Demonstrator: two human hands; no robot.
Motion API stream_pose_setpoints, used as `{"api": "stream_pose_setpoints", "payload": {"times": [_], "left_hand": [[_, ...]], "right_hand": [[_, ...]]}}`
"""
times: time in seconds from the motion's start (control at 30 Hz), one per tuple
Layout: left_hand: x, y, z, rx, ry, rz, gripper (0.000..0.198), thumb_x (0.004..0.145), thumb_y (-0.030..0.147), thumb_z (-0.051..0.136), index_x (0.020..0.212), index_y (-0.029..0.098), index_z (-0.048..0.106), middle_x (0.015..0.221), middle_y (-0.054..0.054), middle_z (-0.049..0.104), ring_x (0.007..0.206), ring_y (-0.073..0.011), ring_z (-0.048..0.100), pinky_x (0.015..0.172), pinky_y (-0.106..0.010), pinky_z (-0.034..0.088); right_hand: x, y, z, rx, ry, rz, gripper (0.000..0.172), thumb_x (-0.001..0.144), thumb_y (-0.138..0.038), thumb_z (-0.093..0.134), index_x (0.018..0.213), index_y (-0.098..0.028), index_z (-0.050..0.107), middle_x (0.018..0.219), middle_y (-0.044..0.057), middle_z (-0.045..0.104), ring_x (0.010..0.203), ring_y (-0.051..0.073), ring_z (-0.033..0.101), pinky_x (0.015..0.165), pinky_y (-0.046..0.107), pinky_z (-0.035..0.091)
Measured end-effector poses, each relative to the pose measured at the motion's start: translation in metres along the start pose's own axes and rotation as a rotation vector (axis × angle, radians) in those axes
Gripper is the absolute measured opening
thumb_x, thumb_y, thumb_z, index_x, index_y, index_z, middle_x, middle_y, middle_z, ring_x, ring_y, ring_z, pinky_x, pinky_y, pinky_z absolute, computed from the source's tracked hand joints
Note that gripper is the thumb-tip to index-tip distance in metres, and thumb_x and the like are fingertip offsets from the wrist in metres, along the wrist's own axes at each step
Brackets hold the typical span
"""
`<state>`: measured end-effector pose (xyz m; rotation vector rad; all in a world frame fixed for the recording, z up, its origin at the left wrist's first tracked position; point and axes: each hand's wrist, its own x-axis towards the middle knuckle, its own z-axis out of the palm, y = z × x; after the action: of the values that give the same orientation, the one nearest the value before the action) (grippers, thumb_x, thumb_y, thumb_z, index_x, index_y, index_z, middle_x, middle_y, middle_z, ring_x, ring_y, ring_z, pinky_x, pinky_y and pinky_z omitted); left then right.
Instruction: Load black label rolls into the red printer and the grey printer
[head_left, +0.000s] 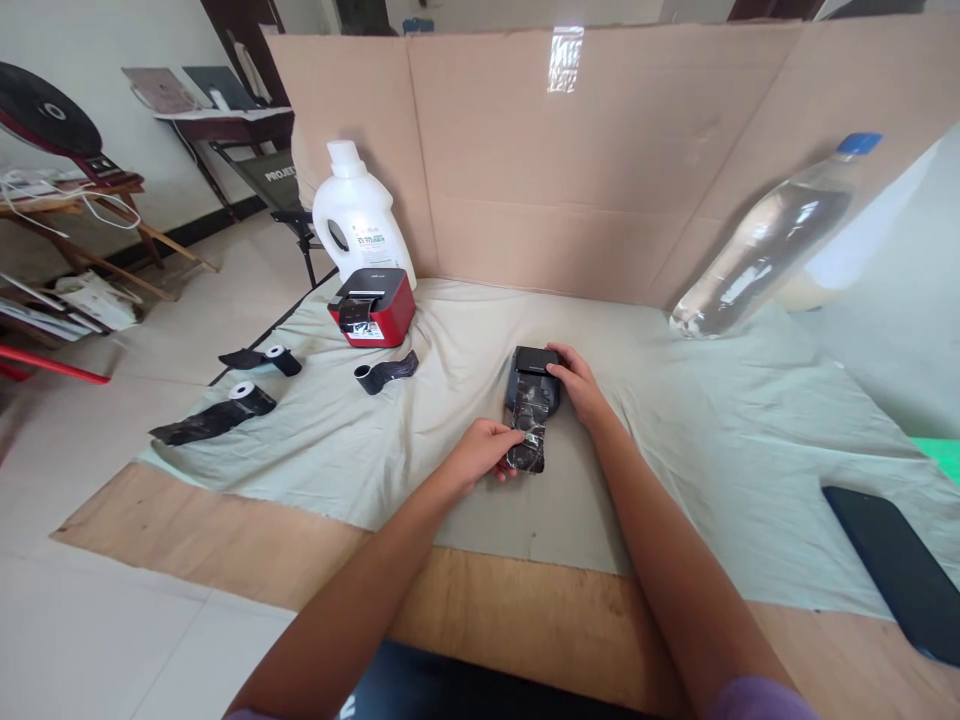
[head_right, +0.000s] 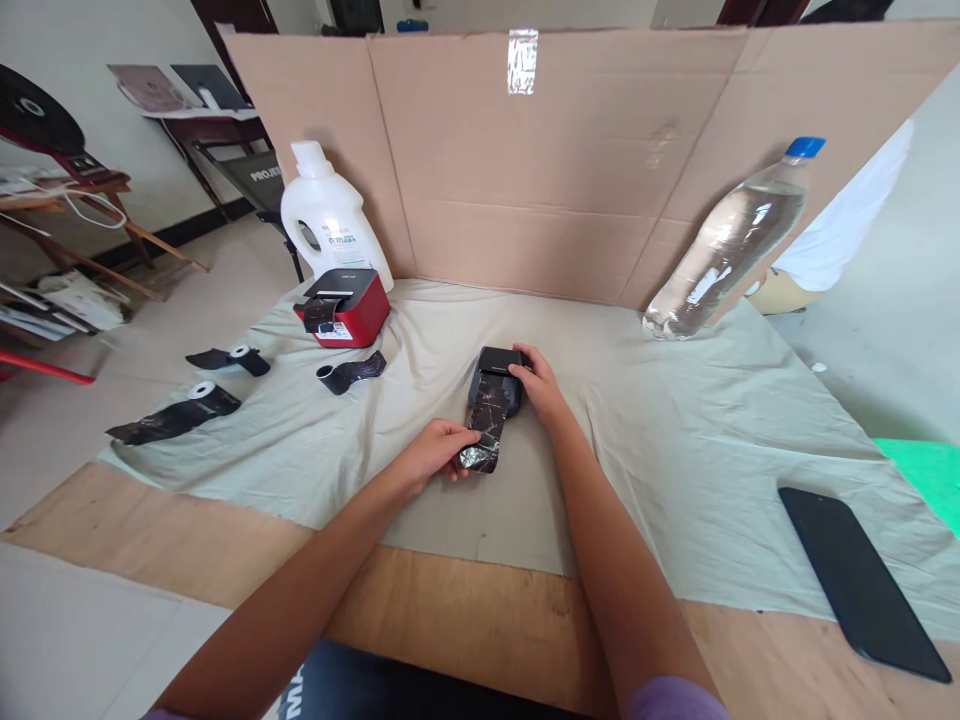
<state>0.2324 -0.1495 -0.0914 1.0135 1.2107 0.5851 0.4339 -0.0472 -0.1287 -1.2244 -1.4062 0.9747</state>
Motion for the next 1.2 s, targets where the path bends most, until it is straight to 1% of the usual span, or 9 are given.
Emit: {"api": "stream_pose_setpoints", "payload": {"times": [0.17,0.23,0.37,0.47,0.6,0.73,0.9,1.03,1.2], "left_hand": [[-0.005,0.001,-0.002,0.035,-0.043,-0.032,0.031,0.081,0.041,0.069,0.066,0.014,0.067,0.055,-0.004,0.063,0.042,-0.0116,0.054,0.039,-0.022,0.033],[-0.008,0.003,-0.009,0.127,-0.034,0.035,0.039,0.081,0.048,0.068,0.06,0.015,0.064,0.052,-0.002,0.06,0.042,-0.0109,0.05,0.041,-0.022,0.03],[0.003,0.021,-0.028,0.312,0.179,0.311,0.039,0.083,0.052,0.065,0.068,0.016,0.067,0.055,0.0,0.059,0.052,-0.0131,0.05,0.05,-0.023,0.032],[0.033,0.046,-0.036,0.323,0.29,0.316,0.03,0.081,0.046,0.07,0.089,0.017,0.07,0.057,0.001,0.058,0.053,-0.0137,0.05,0.051,-0.023,0.032],[0.079,0.071,-0.035,0.231,0.072,0.136,0.029,0.08,0.039,0.071,0.099,0.018,0.067,0.048,0.005,0.046,0.04,-0.0085,0.034,0.043,-0.022,0.018],[0.1,0.067,-0.039,0.085,-0.112,0.082,0.033,0.074,0.037,0.074,0.101,0.02,0.066,0.05,0.007,0.041,0.037,-0.0052,0.027,0.042,-0.02,0.007],[0.1,0.055,-0.044,0.042,-0.138,0.08,0.052,0.074,0.035,0.072,0.124,0.021,0.061,0.052,0.009,0.039,0.038,-0.0049,0.029,0.042,-0.019,0.009],[0.097,0.057,-0.042,0.074,-0.116,0.081,0.072,0.075,0.034,0.071,0.143,0.021,0.05,0.052,0.01,0.038,0.038,-0.0053,0.029,0.042,-0.02,0.011],[0.092,0.06,-0.04,0.147,-0.128,0.092,0.069,0.083,0.038,0.062,0.148,0.025,0.044,0.052,0.009,0.038,0.037,-0.007,0.032,0.04,-0.018,0.013]], "right_hand": [[-0.002,-0.001,-0.001,0.06,-0.001,-0.003,0.053,0.073,-0.043,0.064,0.122,-0.023,0.058,0.133,0.008,0.061,0.125,0.024,0.055,0.11,0.04,0.043],[-0.002,-0.002,-0.002,0.068,-0.002,-0.007,0.052,0.073,-0.043,0.065,0.121,-0.024,0.058,0.134,0.008,0.06,0.126,0.025,0.055,0.11,0.041,0.043],[-0.003,-0.002,-0.004,0.068,-0.008,-0.026,0.055,0.073,-0.045,0.067,0.122,-0.023,0.057,0.137,0.01,0.059,0.127,0.025,0.054,0.111,0.043,0.042],[-0.004,-0.002,-0.005,0.069,0.0,-0.031,0.053,0.074,-0.044,0.067,0.122,-0.024,0.057,0.137,0.01,0.059,0.129,0.025,0.053,0.112,0.043,0.041],[-0.005,-0.001,-0.005,0.098,0.01,-0.047,0.052,0.075,-0.042,0.065,0.123,-0.024,0.057,0.137,0.01,0.058,0.128,0.025,0.054,0.112,0.043,0.041],[-0.005,-0.002,-0.004,0.05,-0.011,-0.046,0.051,0.078,-0.039,0.06,0.126,-0.024,0.056,0.138,0.008,0.057,0.128,0.024,0.053,0.111,0.042,0.041],[-0.006,-0.006,-0.003,0.054,-0.038,-0.049,0.053,0.076,-0.031,0.056,0.129,-0.025,0.055,0.14,0.006,0.056,0.129,0.024,0.051,0.111,0.041,0.041],[-0.007,-0.009,-0.002,0.071,-0.075,-0.002,0.064,0.076,-0.029,0.054,0.14,-0.025,0.046,0.129,0.007,0.062,0.115,0.025,0.059,0.101,0.04,0.048],[-0.008,-0.002,0.007,0.085,0.03,-0.023,0.06,0.076,-0.036,0.057,0.134,-0.022,0.05,0.117,0.009,0.065,0.107,0.025,0.062,0.097,0.042,0.05]]}}
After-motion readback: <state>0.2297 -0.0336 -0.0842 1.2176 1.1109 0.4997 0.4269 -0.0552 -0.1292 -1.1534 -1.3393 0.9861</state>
